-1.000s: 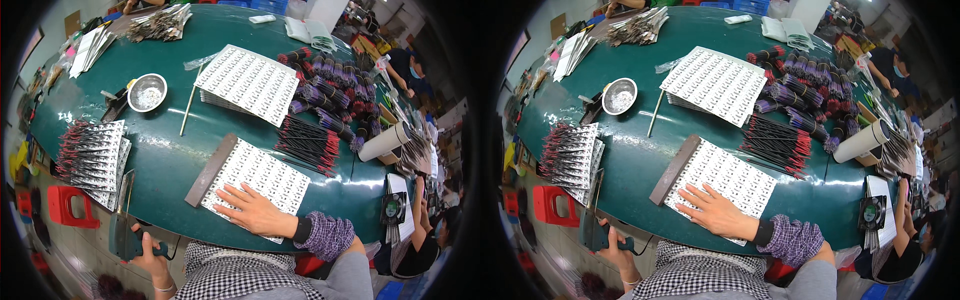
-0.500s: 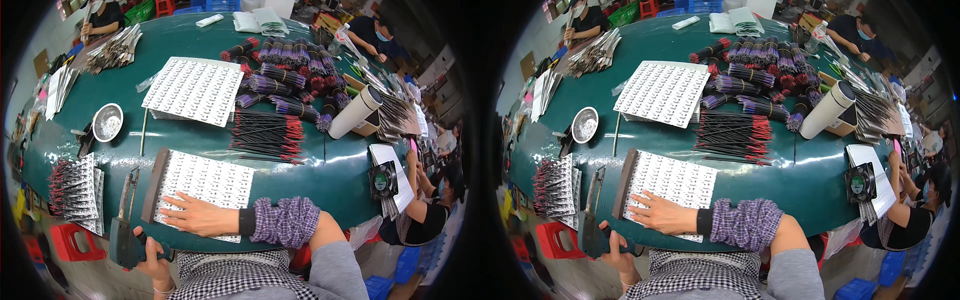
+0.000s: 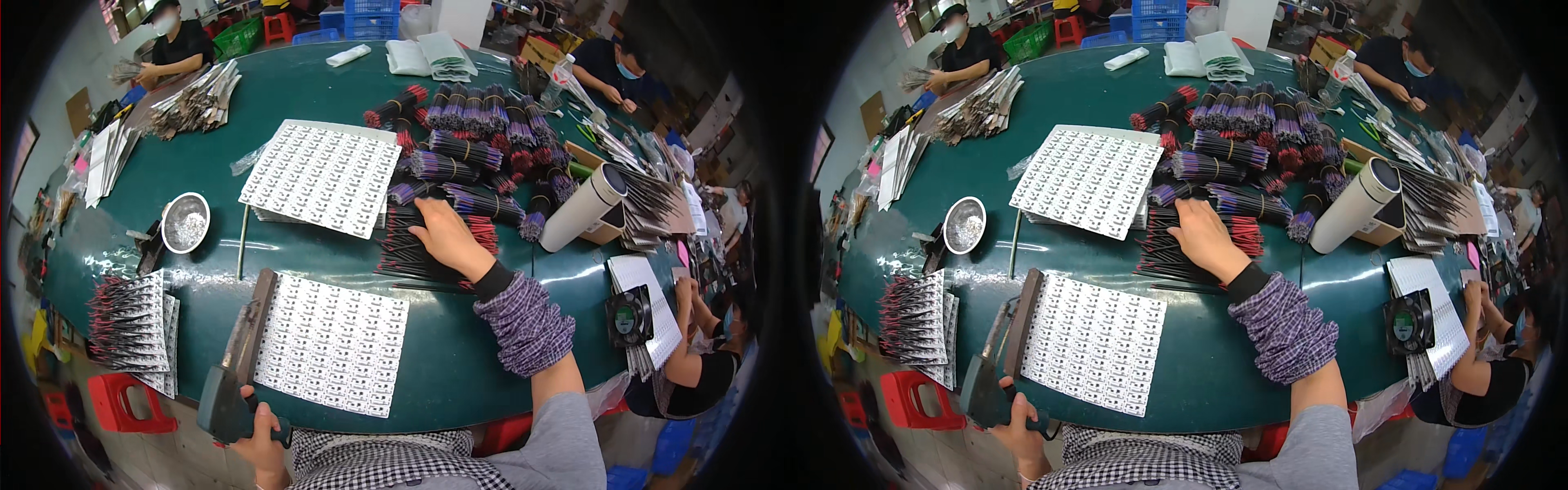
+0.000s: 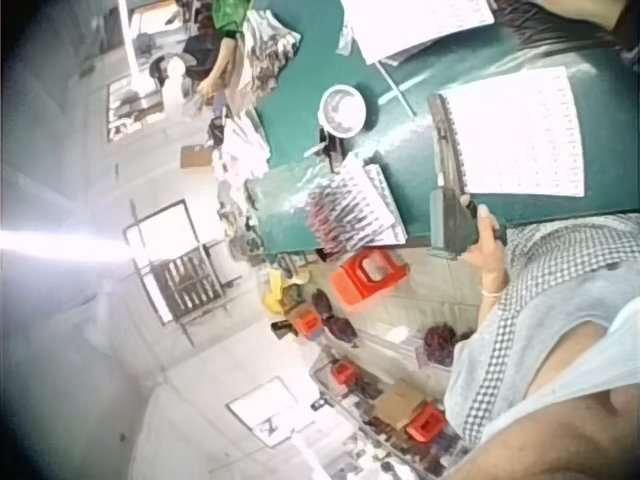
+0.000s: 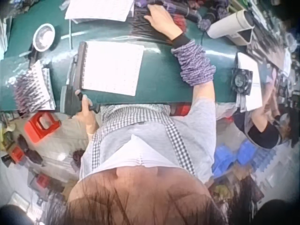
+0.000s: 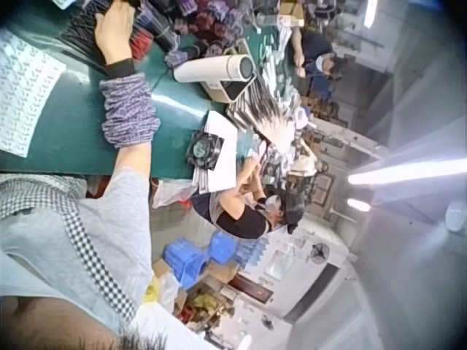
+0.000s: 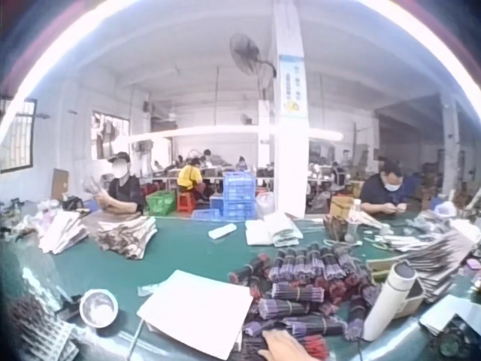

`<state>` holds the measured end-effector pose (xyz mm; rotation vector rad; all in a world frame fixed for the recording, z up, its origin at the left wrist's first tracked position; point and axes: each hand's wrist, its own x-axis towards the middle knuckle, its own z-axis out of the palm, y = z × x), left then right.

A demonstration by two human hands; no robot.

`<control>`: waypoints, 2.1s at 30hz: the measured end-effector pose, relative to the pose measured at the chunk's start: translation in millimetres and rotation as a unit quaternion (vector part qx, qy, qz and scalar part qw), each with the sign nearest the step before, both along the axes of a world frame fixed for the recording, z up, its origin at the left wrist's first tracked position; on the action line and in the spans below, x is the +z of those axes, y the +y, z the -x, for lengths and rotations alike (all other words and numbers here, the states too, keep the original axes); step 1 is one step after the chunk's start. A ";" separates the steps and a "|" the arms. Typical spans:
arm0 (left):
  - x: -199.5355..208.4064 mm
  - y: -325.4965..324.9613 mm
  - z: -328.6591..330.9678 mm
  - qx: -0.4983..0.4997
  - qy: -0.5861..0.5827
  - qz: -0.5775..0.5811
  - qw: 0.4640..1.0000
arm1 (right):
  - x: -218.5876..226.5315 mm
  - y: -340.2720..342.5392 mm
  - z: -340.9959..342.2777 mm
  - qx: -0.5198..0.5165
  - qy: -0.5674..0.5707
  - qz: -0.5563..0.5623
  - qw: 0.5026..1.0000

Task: The person finishes heating wires on a panel using a handheld tool, moves the panel onto a stack, places a new panel on the table under a metal bar, and positions bundles of wires onto the panel while heating them with the tool.

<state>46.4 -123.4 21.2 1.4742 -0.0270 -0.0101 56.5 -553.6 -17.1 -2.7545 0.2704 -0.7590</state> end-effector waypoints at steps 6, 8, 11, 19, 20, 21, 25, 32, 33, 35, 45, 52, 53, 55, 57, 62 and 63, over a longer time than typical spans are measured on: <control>-4.3 -4.1 1.5 -0.004 -0.002 -0.008 1.000 | 6.7 -12.3 -18.6 0.064 0.079 0.017 0.995; -5.0 -5.8 1.2 -0.005 0.004 -0.003 1.000 | 9.9 -12.0 -22.1 0.071 0.113 0.020 0.991; -3.9 -6.4 0.7 -0.015 0.012 -0.013 1.000 | 10.0 -10.3 -25.3 0.077 0.130 0.064 0.986; -0.5 -12.3 -0.9 -0.014 0.006 -0.006 1.000 | 16.0 -16.5 -25.3 0.100 0.104 0.165 0.976; -2.2 -11.9 -0.8 -0.014 0.008 -0.005 1.000 | 18.2 -15.1 -23.5 0.100 0.106 0.165 0.975; -4.4 -10.9 -0.7 -0.012 0.010 0.002 1.000 | 19.7 -12.9 -22.6 0.091 0.093 0.162 0.978; -8.1 -10.4 -4.0 -0.016 0.011 0.010 1.000 | 33.7 -5.3 -16.8 0.053 0.102 0.178 0.977; -5.0 -10.7 -5.3 -0.019 0.037 -0.004 0.999 | 54.3 38.3 -28.1 0.153 -0.059 0.158 0.974; -3.2 -14.1 -6.6 -0.023 0.037 0.004 0.999 | 57.8 49.8 -31.2 0.168 -0.048 0.165 0.971; -2.0 -15.4 -5.4 -0.021 0.035 0.013 0.999 | 51.8 64.8 -39.4 0.153 0.032 0.176 0.972; -9.8 3.3 -9.1 0.006 0.035 0.003 0.999 | 45.5 43.6 -65.1 0.130 -0.012 0.125 0.983; -9.6 -0.1 -9.0 -0.002 0.036 0.021 0.999 | 60.0 33.2 -65.0 0.070 0.033 -0.089 0.993; -8.8 -1.0 -8.9 -0.003 0.036 0.022 0.999 | 62.0 30.2 -64.3 0.069 0.033 -0.088 0.993; -7.5 -2.8 -8.2 -0.003 0.033 0.017 0.999 | 70.2 26.8 -64.6 0.053 -0.145 -0.145 0.977; -9.0 -1.6 -7.4 0.003 0.035 0.019 0.999 | 97.0 31.6 -48.5 0.021 -0.227 -0.145 0.963; -6.8 -0.6 -5.4 -0.002 0.042 0.008 0.999 | 126.8 71.8 33.3 0.028 -0.256 -0.449 0.855; -5.8 -3.3 -4.9 -0.007 0.035 0.013 0.999 | 115.3 78.9 46.9 0.028 -0.259 -0.437 0.861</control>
